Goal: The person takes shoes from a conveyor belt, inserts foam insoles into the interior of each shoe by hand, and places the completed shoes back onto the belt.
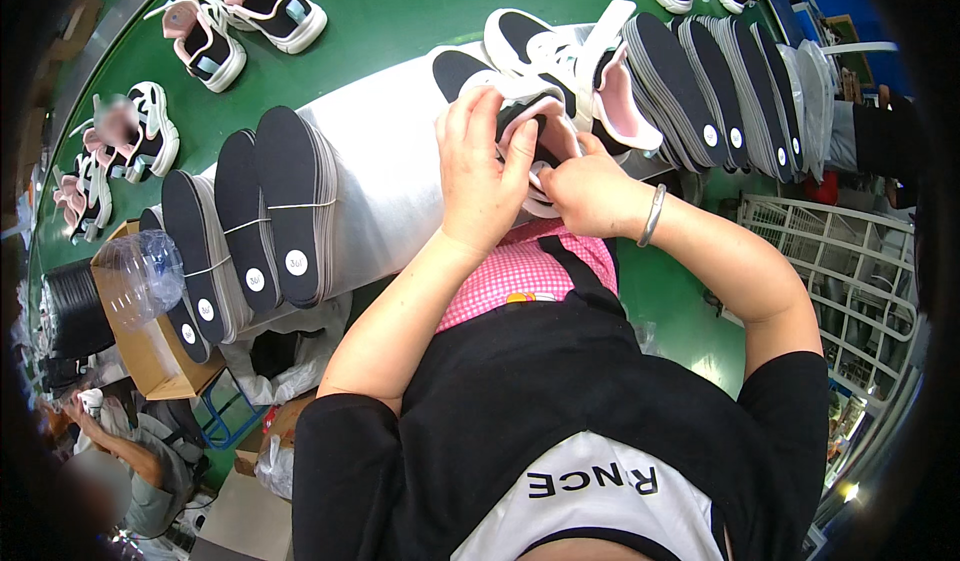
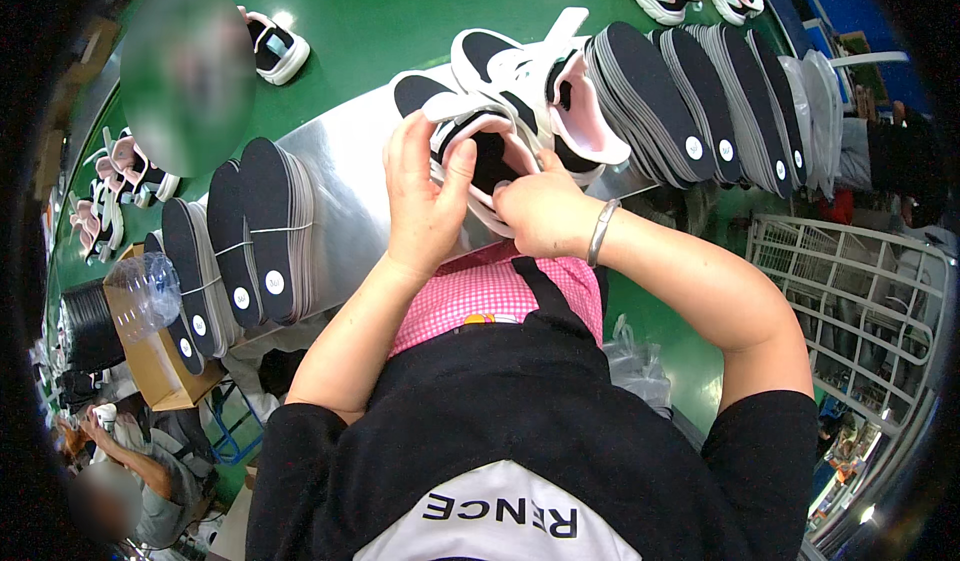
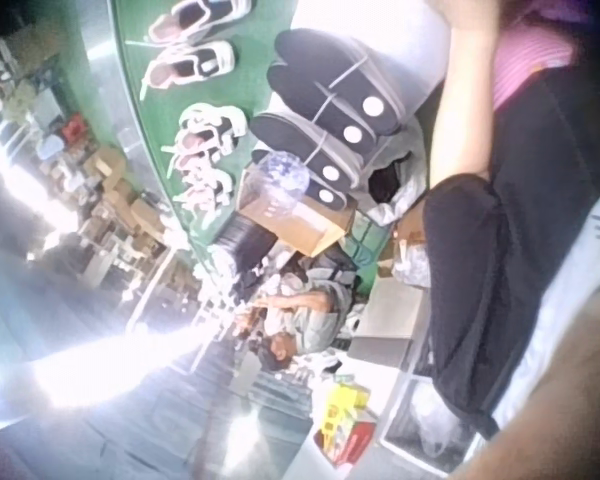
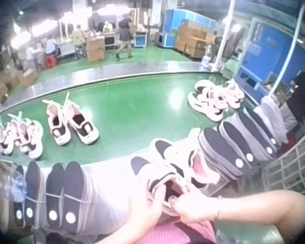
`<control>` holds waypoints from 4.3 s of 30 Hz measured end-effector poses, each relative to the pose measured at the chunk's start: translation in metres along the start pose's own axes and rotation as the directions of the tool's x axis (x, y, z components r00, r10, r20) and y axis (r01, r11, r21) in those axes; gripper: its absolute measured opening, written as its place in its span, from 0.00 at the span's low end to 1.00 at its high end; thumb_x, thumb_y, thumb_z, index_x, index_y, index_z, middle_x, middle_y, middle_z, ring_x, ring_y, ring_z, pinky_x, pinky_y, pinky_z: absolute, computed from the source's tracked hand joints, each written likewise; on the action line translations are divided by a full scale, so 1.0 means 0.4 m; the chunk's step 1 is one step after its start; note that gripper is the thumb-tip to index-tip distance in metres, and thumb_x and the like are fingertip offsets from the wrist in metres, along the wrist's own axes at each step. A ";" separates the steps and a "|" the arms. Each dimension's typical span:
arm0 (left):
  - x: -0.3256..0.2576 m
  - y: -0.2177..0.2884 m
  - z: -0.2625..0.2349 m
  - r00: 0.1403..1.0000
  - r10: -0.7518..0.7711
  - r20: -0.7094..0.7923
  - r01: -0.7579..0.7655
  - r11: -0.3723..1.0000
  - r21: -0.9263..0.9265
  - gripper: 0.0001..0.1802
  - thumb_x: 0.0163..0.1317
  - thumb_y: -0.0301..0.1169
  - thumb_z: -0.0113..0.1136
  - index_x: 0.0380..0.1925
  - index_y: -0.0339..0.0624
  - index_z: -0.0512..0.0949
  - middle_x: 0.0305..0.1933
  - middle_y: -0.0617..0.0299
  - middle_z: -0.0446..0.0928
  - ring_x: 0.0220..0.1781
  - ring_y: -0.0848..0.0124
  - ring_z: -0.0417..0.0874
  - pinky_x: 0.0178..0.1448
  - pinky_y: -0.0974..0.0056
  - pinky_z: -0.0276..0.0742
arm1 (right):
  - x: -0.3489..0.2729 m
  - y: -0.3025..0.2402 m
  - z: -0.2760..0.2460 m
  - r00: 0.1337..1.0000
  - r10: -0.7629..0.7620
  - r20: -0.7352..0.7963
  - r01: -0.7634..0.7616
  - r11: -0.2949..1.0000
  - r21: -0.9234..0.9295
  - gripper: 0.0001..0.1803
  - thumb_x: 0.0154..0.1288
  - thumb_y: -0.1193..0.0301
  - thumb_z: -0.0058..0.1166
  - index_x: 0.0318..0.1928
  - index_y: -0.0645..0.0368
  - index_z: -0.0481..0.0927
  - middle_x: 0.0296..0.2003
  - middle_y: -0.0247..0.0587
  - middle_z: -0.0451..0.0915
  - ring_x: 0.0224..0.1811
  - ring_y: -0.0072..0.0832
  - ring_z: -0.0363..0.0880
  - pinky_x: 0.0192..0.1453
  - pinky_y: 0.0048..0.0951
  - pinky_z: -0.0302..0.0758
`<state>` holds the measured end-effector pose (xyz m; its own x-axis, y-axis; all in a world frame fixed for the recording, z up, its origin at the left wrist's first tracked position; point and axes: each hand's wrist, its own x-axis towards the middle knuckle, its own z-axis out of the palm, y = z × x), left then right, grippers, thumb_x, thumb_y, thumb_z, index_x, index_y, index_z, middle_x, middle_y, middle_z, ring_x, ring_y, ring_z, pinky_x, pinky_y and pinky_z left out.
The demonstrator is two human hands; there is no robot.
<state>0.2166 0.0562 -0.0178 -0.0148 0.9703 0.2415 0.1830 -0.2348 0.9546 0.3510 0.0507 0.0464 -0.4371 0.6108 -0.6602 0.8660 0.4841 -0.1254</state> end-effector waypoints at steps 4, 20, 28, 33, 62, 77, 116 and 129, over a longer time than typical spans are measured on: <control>0.060 0.011 0.000 0.972 -0.225 0.062 0.233 0.936 -0.262 0.15 0.62 0.36 0.48 0.36 0.33 0.74 0.33 0.51 0.77 0.36 0.61 0.78 0.42 0.64 0.71 | -0.003 0.004 -0.019 0.998 -0.063 -0.003 0.063 0.995 0.072 0.11 0.47 0.67 0.50 0.28 0.61 0.76 0.21 0.45 0.76 0.33 0.41 0.76 0.50 0.44 0.63; 0.100 -0.034 -0.009 0.817 -0.475 0.327 0.576 0.644 -0.503 0.12 0.61 0.36 0.50 0.28 0.39 0.75 0.18 0.69 0.71 0.19 0.81 0.67 0.24 0.76 0.61 | 0.087 0.040 -0.089 0.664 0.049 -0.747 0.080 0.988 0.135 0.05 0.49 0.71 0.51 0.30 0.55 0.74 0.26 0.35 0.72 0.33 0.33 0.73 0.35 0.33 0.70; 0.134 -0.044 -0.050 0.848 -0.478 0.230 0.530 0.744 -0.408 0.13 0.61 0.35 0.49 0.27 0.36 0.76 0.18 0.67 0.71 0.17 0.81 0.67 0.23 0.76 0.62 | 0.064 0.031 -0.092 0.779 -0.037 -0.625 0.433 0.754 0.495 0.05 0.55 0.72 0.50 0.29 0.60 0.73 0.24 0.34 0.72 0.30 0.26 0.71 0.35 0.27 0.68; 0.155 -0.075 -0.095 0.952 -0.306 0.010 0.301 0.929 -0.216 0.14 0.61 0.37 0.48 0.30 0.37 0.76 0.22 0.67 0.73 0.20 0.81 0.68 0.25 0.75 0.64 | 0.011 0.006 -0.133 0.726 -0.047 -0.687 0.582 0.575 0.575 0.07 0.59 0.72 0.48 0.30 0.64 0.71 0.23 0.34 0.70 0.29 0.21 0.68 0.35 0.23 0.66; 0.014 0.072 -0.490 0.839 0.322 -0.439 0.063 0.743 0.666 0.17 0.57 0.33 0.55 0.45 0.37 0.71 0.46 0.53 0.72 0.47 0.59 0.72 0.53 0.60 0.65 | -0.116 0.155 0.070 0.686 0.279 -0.672 -0.055 0.941 0.335 0.13 0.54 0.61 0.52 0.34 0.58 0.76 0.41 0.51 0.72 0.40 0.47 0.72 0.43 0.39 0.70; -0.026 0.037 -0.151 0.940 0.308 0.145 -0.331 0.728 0.600 0.15 0.46 0.27 0.61 0.37 0.41 0.74 0.37 0.57 0.74 0.41 0.61 0.74 0.50 0.60 0.64 | -0.236 0.492 0.016 0.353 0.796 -0.491 -0.772 0.545 0.328 0.23 0.45 0.55 0.62 0.39 0.55 0.73 0.39 0.42 0.75 0.43 0.39 0.74 0.43 0.38 0.71; 0.103 0.071 0.127 0.987 -0.071 0.144 0.026 0.956 0.293 0.10 0.53 0.31 0.53 0.30 0.35 0.70 0.23 0.45 0.76 0.28 0.50 0.78 0.33 0.53 0.74 | -0.143 0.208 -0.081 0.908 0.408 0.094 -0.352 0.622 0.700 0.12 0.42 0.69 0.51 0.23 0.69 0.77 0.15 0.44 0.73 0.20 0.25 0.74 0.26 0.29 0.69; 0.087 0.039 0.150 0.999 -0.025 0.041 0.015 0.975 0.223 0.11 0.58 0.33 0.48 0.26 0.34 0.69 0.19 0.43 0.73 0.25 0.46 0.76 0.30 0.50 0.70 | -0.094 0.108 -0.004 0.890 0.126 -0.437 -0.121 0.992 0.038 0.08 0.48 0.69 0.51 0.24 0.63 0.73 0.33 0.47 0.70 0.36 0.41 0.72 0.39 0.39 0.70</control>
<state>0.2777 0.0896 -0.0049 0.0210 0.9774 0.2103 0.3976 -0.2011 0.8952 0.4046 0.0495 0.0670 -0.3867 0.8788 -0.2798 0.9212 0.3823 -0.0724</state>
